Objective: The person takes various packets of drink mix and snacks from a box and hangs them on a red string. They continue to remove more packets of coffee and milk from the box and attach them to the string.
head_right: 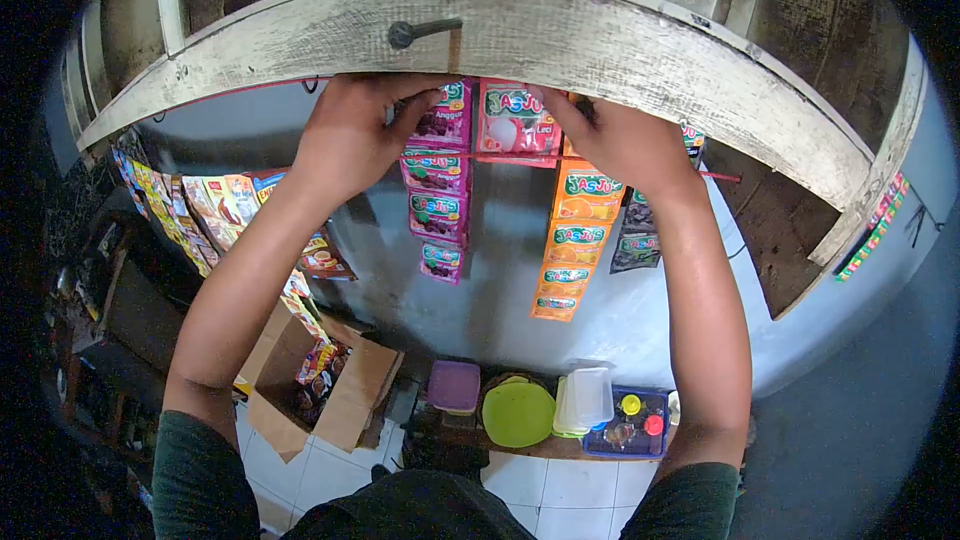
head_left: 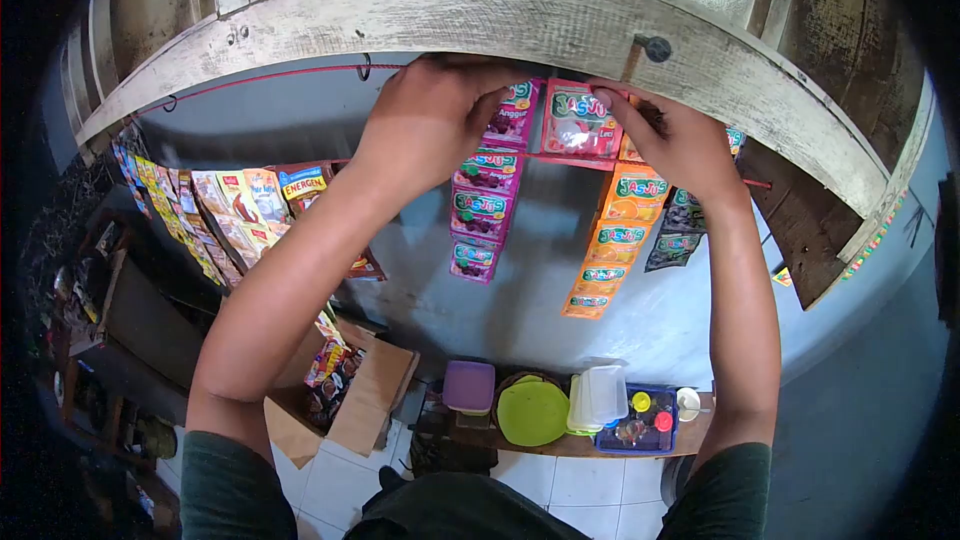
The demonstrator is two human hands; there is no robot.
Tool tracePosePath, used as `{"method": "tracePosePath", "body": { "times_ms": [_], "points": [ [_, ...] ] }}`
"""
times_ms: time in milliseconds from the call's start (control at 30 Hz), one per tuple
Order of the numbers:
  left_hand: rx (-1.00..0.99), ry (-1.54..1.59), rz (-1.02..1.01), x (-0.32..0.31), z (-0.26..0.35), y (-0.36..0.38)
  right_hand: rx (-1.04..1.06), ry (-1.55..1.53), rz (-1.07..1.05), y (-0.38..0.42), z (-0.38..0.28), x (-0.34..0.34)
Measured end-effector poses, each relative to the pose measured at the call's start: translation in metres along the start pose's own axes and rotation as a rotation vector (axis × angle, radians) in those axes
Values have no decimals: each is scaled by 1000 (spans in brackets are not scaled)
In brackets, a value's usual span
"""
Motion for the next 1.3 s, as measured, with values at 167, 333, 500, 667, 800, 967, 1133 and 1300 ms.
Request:
{"method": "tracePosePath", "body": {
  "times_ms": [167,333,500,667,800,967,1133,1300],
  "points": [
    [-1,19,-16,-3,8,0,1,102,-42,1,-5,1],
    [78,123,37,27,8,5,82,-154,198,26,-33,26],
    [186,358,12,55,15,59,263,-342,246,67,-92,20],
    [432,386,110,79,-21,164,77,-792,174,124,-98,-45],
    [731,297,-16,97,-61,279,-158,-955,11,176,-104,-113],
    [1107,274,117,156,-109,413,-503,-1062,-238,254,-111,-196],
    [1395,212,362,217,-140,495,-741,-1080,-347,304,-151,-243],
    [1342,347,302,230,-179,516,-950,-1142,-304,306,-210,-292]
  ]
}}
Point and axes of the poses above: each hand's wrist, its own y-axis away from the middle knuckle, its own x-axis out of the back of the hand, z = x × y, the point moved 10 cm from there along -y, towards the middle knuckle, and after that the axes turned 8 degrees about -y, right-handed, at the moved point
